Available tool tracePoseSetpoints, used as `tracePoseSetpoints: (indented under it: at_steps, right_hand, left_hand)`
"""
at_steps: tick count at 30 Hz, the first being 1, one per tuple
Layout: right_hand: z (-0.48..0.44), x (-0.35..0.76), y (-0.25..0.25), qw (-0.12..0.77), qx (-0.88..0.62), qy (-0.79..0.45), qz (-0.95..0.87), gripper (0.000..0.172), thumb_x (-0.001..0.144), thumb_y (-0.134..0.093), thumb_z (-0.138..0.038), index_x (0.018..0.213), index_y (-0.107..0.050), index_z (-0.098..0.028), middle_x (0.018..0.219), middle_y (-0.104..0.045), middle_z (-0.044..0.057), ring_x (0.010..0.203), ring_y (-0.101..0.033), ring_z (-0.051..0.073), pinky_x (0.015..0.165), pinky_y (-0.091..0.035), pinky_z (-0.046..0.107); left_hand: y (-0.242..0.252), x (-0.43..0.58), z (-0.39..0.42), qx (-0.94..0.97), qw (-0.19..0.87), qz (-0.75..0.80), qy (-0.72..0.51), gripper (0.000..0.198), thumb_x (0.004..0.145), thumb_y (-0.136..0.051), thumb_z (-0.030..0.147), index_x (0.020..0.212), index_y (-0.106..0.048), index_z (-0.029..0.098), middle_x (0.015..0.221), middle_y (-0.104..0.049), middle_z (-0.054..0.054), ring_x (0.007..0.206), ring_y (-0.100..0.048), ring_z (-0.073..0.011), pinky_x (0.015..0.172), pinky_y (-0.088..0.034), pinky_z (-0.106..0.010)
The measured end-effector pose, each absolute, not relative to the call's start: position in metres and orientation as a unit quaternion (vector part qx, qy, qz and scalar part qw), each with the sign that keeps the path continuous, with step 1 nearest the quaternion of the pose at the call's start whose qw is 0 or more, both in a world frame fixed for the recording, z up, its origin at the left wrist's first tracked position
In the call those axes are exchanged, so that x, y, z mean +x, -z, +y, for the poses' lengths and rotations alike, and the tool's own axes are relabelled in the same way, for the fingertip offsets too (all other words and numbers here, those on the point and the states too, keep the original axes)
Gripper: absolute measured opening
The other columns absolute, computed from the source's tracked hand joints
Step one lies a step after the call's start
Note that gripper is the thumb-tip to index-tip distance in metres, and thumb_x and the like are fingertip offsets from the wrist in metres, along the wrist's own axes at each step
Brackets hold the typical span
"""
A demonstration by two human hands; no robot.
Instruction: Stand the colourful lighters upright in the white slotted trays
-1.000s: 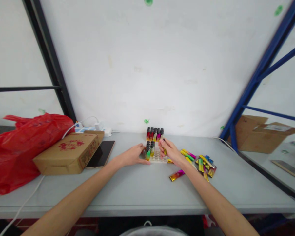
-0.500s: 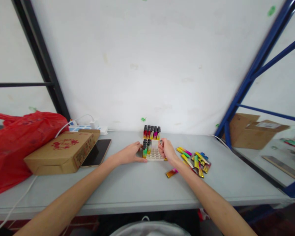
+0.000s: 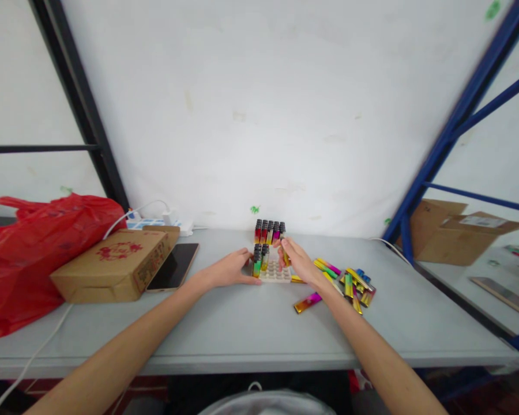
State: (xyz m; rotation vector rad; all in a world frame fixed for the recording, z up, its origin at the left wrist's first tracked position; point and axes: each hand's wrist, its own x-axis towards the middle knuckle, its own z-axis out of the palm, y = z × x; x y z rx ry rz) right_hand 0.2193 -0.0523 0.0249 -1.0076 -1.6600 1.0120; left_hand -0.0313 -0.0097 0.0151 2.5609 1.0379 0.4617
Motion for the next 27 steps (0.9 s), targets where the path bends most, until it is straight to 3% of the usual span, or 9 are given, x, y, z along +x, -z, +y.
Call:
tracePoseSetpoints:
  at_steps: [2, 4, 7, 10, 15, 22, 27]
  right_hand:
    - [-0.059, 0.221, -0.032, 0.454, -0.407, -0.335, -0.718, 0.056, 0.1, -0.045, -0.078, 0.105, -0.061, -0.024, 0.082, -0.063, 0.001, 0.074, -0.064, 0.019, 0.07, -0.053, 0.032]
    - [-0.065, 0.221, -0.037, 0.446, -0.403, -0.24, -0.762, 0.049, 0.1, -0.054, -0.072, 0.097, -0.063, -0.023, 0.092, -0.066, 0.005, 0.084, -0.064, 0.021, 0.076, -0.053, 0.033]
    - [-0.069, 0.218, -0.04, 0.417, -0.41, -0.142, -0.799, 0.043, 0.1, -0.06, -0.063, 0.087, -0.066, -0.023, 0.078, -0.064, 0.003, 0.073, -0.059, 0.02, 0.072, -0.048, 0.032]
    - [-0.07, 0.214, -0.038, 0.393, -0.44, -0.151, -0.793, 0.039, 0.101, -0.061, -0.059, 0.089, -0.07, -0.023, 0.064, -0.063, -0.001, 0.058, -0.055, 0.018, 0.063, -0.042, 0.03]
    - [-0.063, 0.212, -0.029, 0.391, -0.437, -0.221, -0.779, 0.039, 0.101, -0.06, -0.062, 0.094, -0.068, -0.024, 0.073, -0.074, 0.003, 0.063, -0.067, 0.021, 0.062, -0.046, 0.03]
    - [-0.052, 0.204, -0.027, 0.35, -0.39, -0.159, -0.837, 0.034, 0.101, -0.067, -0.052, 0.082, -0.062, -0.024, 0.071, -0.064, 0.0, 0.063, -0.055, 0.017, 0.063, -0.038, 0.028]
    - [-0.053, 0.204, -0.029, 0.337, -0.392, -0.182, -0.836, 0.038, 0.103, -0.062, -0.056, 0.082, -0.063, -0.024, 0.065, -0.061, -0.001, 0.058, -0.053, 0.017, 0.06, -0.037, 0.028]
  left_hand:
    - [-0.014, -0.032, -0.009, 0.9, 0.17, 0.366, -0.164, 0.068, 0.077, -0.077, 0.076, 0.108, -0.066, 0.017, 0.108, -0.068, -0.011, 0.097, -0.066, -0.0312, 0.09, -0.055, -0.041]
    - [-0.012, -0.032, -0.008, 0.902, 0.166, 0.362, -0.168, 0.067, 0.077, -0.077, 0.076, 0.108, -0.067, 0.017, 0.107, -0.068, -0.011, 0.096, -0.066, -0.0308, 0.09, -0.055, -0.041]
    - [-0.011, -0.033, -0.006, 0.906, 0.159, 0.351, -0.173, 0.065, 0.078, -0.077, 0.075, 0.108, -0.068, 0.017, 0.106, -0.068, -0.01, 0.097, -0.065, -0.0303, 0.09, -0.054, -0.041]
    - [-0.011, -0.033, -0.006, 0.91, 0.153, 0.348, -0.167, 0.066, 0.08, -0.076, 0.076, 0.11, -0.068, 0.017, 0.107, -0.068, -0.011, 0.098, -0.066, -0.0309, 0.091, -0.053, -0.041]
    - [-0.012, -0.033, -0.006, 0.909, 0.152, 0.351, -0.166, 0.068, 0.079, -0.077, 0.077, 0.111, -0.068, 0.017, 0.107, -0.068, -0.01, 0.097, -0.066, -0.0306, 0.089, -0.053, -0.04]
    - [-0.013, -0.032, -0.007, 0.907, 0.15, 0.357, -0.166, 0.066, 0.077, -0.078, 0.075, 0.107, -0.07, 0.017, 0.103, -0.067, -0.01, 0.094, -0.065, -0.0306, 0.087, -0.053, -0.04]
    - [-0.013, -0.033, -0.007, 0.91, 0.156, 0.343, -0.172, 0.066, 0.078, -0.078, 0.074, 0.111, -0.07, 0.017, 0.104, -0.068, -0.01, 0.096, -0.066, -0.032, 0.088, -0.054, -0.041]
